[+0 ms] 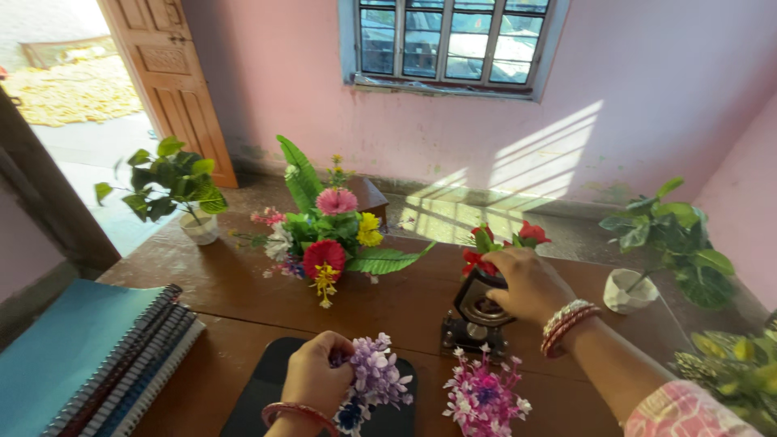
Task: The person picks up several small artificial flower bunches from the floor and places them on a wooden table. They adjust the positions of the flowers and other items on the table, including a digital scale and a pen holder, to create a decorative arrangement.
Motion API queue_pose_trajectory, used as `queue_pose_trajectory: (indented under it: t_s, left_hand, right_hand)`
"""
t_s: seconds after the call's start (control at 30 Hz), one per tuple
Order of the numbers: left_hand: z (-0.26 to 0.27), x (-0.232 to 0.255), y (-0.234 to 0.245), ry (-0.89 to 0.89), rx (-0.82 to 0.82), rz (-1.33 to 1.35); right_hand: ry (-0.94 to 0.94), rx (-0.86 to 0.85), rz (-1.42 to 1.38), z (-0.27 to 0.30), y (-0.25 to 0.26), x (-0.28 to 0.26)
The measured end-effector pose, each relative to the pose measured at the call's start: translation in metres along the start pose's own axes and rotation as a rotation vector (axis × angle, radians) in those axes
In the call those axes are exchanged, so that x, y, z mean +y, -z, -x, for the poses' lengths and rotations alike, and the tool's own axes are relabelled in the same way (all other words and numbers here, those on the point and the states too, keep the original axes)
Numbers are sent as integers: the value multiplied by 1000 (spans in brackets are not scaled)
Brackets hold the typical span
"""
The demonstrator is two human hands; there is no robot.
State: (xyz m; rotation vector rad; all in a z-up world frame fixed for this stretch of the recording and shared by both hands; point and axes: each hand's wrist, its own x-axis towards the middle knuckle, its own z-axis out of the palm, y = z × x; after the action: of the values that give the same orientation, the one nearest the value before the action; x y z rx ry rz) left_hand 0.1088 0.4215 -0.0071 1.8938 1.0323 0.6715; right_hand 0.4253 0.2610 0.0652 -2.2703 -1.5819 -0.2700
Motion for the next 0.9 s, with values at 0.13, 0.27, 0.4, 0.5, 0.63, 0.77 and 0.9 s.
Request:
queue_pose_trajectory:
  t_s: [0.13, 0.27, 0.4, 0.5, 0.63, 0.77, 0.9]
  left_hand:
    - [3, 3, 4, 50, -23, 16]
    - [4, 2, 15, 95, -19, -22]
    - [7, -1, 21, 142, -3, 7]
    - [8, -3, 24, 179, 8, 8]
    - [10, -9, 26, 143, 29, 15]
    - [11, -9, 28, 135, 30, 10]
    - [11, -4, 28, 159, 12, 0]
  right_hand:
    - [-174, -291, 40, -13, -23, 13]
    - [-265, -320, 29, -20, -42, 21]
    - [-309, -294, 71, -27, -48, 21]
    - [-352, -287, 74, -29, -49, 16]
    - [-344, -305, 82, -29, -50, 11]
    - [-291, -289, 75, -29, -50, 3]
    - [-298, -372, 109, -28, -48, -5]
